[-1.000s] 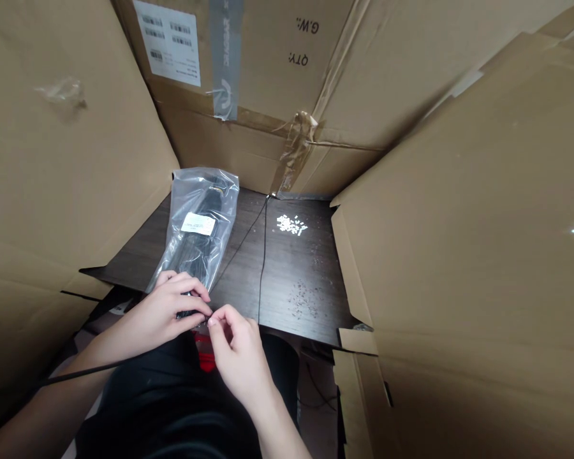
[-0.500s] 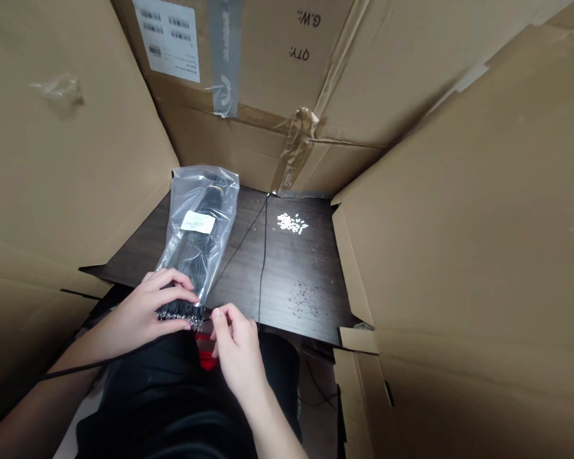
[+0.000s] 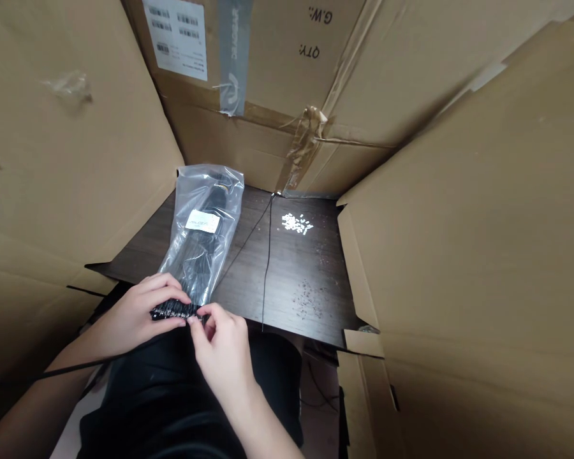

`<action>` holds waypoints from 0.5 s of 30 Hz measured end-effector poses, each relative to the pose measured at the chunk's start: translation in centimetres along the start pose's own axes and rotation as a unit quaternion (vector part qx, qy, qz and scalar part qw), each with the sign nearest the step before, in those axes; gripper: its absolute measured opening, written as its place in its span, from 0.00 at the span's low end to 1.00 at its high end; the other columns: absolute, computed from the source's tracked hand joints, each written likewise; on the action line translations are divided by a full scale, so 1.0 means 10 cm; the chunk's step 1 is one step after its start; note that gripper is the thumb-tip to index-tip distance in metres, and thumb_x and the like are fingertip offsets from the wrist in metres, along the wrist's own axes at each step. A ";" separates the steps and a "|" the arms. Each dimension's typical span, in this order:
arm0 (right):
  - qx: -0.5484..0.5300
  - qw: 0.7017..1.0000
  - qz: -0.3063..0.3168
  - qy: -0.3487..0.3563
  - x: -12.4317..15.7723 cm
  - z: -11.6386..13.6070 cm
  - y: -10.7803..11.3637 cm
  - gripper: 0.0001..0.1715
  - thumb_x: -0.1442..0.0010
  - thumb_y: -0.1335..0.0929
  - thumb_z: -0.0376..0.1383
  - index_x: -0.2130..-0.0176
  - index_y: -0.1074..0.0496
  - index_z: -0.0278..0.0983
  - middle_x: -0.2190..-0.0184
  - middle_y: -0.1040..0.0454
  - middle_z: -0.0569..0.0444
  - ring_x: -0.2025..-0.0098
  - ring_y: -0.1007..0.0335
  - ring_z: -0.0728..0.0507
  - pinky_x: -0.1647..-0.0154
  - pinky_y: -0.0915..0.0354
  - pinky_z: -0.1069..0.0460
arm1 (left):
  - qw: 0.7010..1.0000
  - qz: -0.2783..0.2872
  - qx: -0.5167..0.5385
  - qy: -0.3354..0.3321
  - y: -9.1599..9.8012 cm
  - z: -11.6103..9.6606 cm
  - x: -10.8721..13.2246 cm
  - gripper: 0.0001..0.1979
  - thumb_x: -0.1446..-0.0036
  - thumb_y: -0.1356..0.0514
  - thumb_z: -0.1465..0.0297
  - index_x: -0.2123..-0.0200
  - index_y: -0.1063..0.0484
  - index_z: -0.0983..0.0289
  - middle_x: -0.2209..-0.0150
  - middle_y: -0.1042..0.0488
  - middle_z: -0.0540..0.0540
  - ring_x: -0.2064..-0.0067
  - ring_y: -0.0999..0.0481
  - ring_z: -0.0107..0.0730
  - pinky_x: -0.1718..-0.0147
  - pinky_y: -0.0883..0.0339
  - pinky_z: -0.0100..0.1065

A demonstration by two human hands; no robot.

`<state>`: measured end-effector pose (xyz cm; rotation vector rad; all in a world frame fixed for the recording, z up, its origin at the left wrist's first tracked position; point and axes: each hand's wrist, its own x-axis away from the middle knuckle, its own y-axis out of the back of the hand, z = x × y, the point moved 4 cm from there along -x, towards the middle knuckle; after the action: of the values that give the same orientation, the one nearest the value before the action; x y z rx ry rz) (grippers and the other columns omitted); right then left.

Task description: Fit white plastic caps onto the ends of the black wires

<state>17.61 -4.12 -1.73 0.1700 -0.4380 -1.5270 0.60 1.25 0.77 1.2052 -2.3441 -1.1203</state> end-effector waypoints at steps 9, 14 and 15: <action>-0.019 0.999 0.015 -0.031 -0.08 0.02 -0.04 0.13 0.38 0.33 0.39 0.74 0.33 0.38 0.83 0.39 0.62 0.80 0.45 0.51 0.75 0.46 0.54 | 1.000 0.021 -0.019 0.011 -0.03 0.00 -0.01 0.09 0.40 0.33 0.71 0.55 0.24 0.58 0.57 0.26 0.52 0.53 0.26 0.37 0.53 0.35 0.38; -0.067 0.996 0.037 -0.046 -0.09 0.01 0.01 0.14 0.38 0.34 0.40 0.74 0.37 0.39 0.82 0.39 0.63 0.79 0.46 0.51 0.76 0.47 0.55 | 0.999 0.024 -0.036 0.024 -0.06 -0.01 -0.03 0.14 0.40 0.34 0.71 0.51 0.25 0.56 0.54 0.28 0.53 0.49 0.28 0.39 0.50 0.37 0.40; -0.070 0.996 0.041 -0.047 -0.09 0.01 0.01 0.14 0.38 0.34 0.39 0.74 0.37 0.39 0.82 0.39 0.63 0.79 0.46 0.51 0.76 0.47 0.55 | 0.999 0.024 -0.036 0.026 -0.08 -0.01 -0.03 0.15 0.39 0.35 0.72 0.49 0.26 0.56 0.53 0.28 0.53 0.49 0.28 0.39 0.49 0.38 0.40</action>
<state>17.72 -3.22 -1.78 -0.0295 -0.4059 -1.4826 1.26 1.16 0.31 1.1339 -2.2611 -1.1343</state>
